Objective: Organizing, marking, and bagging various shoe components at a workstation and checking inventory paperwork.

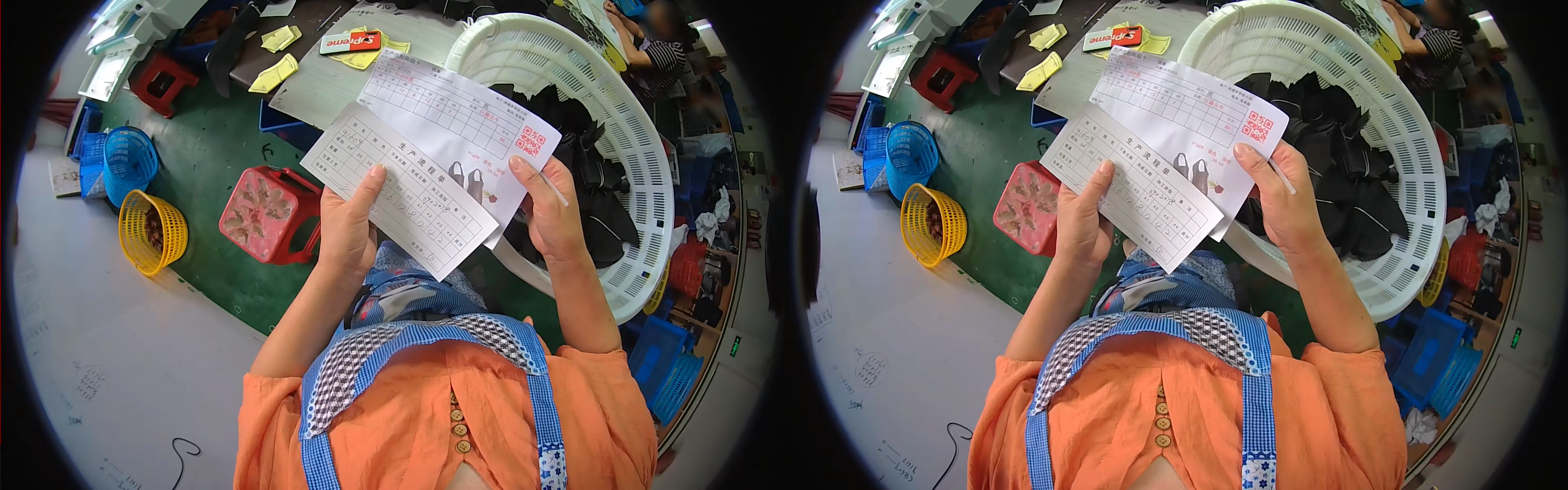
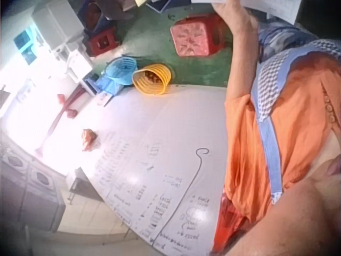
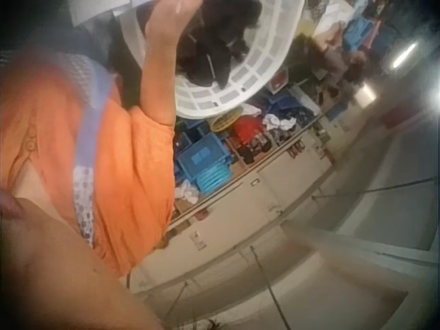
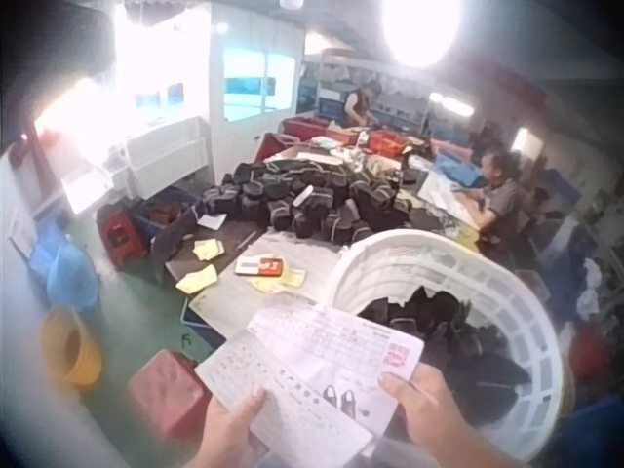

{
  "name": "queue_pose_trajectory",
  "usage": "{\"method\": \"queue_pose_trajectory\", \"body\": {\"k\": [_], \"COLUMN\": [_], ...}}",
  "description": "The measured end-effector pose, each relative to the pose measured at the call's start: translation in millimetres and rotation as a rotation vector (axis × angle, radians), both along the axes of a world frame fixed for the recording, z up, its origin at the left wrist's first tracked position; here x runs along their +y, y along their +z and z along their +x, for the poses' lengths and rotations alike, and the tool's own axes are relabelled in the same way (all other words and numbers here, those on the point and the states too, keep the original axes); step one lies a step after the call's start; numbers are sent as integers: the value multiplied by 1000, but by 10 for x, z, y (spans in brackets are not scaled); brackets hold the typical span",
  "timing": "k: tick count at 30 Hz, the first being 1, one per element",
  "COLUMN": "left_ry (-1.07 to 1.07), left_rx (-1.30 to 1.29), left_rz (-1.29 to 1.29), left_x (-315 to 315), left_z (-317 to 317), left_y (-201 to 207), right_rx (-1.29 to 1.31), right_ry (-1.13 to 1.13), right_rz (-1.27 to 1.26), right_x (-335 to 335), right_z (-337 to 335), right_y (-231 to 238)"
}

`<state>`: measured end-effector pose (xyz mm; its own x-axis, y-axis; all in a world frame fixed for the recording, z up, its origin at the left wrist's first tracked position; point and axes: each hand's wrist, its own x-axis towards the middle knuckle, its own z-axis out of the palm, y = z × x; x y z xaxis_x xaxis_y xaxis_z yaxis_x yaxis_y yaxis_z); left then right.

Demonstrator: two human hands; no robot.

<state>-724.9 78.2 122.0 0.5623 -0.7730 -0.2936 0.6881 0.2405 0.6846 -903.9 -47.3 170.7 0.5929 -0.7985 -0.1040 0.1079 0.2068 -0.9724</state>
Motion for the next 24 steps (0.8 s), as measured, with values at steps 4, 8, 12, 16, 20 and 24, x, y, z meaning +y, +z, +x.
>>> {"method": "queue_pose_trajectory", "body": {"k": [4, 8, 12, 16, 20, 24], "left_ry": [8, 2, 10, 21, 17, 15], "left_rx": [3, -28, -14, 9, 16, 5], "left_rz": [3, 31, 41, 65, 63, 78], "left_x": [-6, 6, 14, 8, 5, -2], "left_z": [-6, -27, -33, -39, -41, -34], "left_y": [-9, -8, -15, -22, -26, -37], "right_rx": [-27, -53, -50, -70, -77, -70], "right_ry": [-2, -30, -66, -49, -62, -65], "right_rz": [41, 69, 43, 65, 85, 80], "right_x": [-30, -36, -20, -30, -36, -35], "right_z": [9, 10, 28, 23, 26, 27], "right_y": [-56, -123, -143, -165, -161, -169]}}
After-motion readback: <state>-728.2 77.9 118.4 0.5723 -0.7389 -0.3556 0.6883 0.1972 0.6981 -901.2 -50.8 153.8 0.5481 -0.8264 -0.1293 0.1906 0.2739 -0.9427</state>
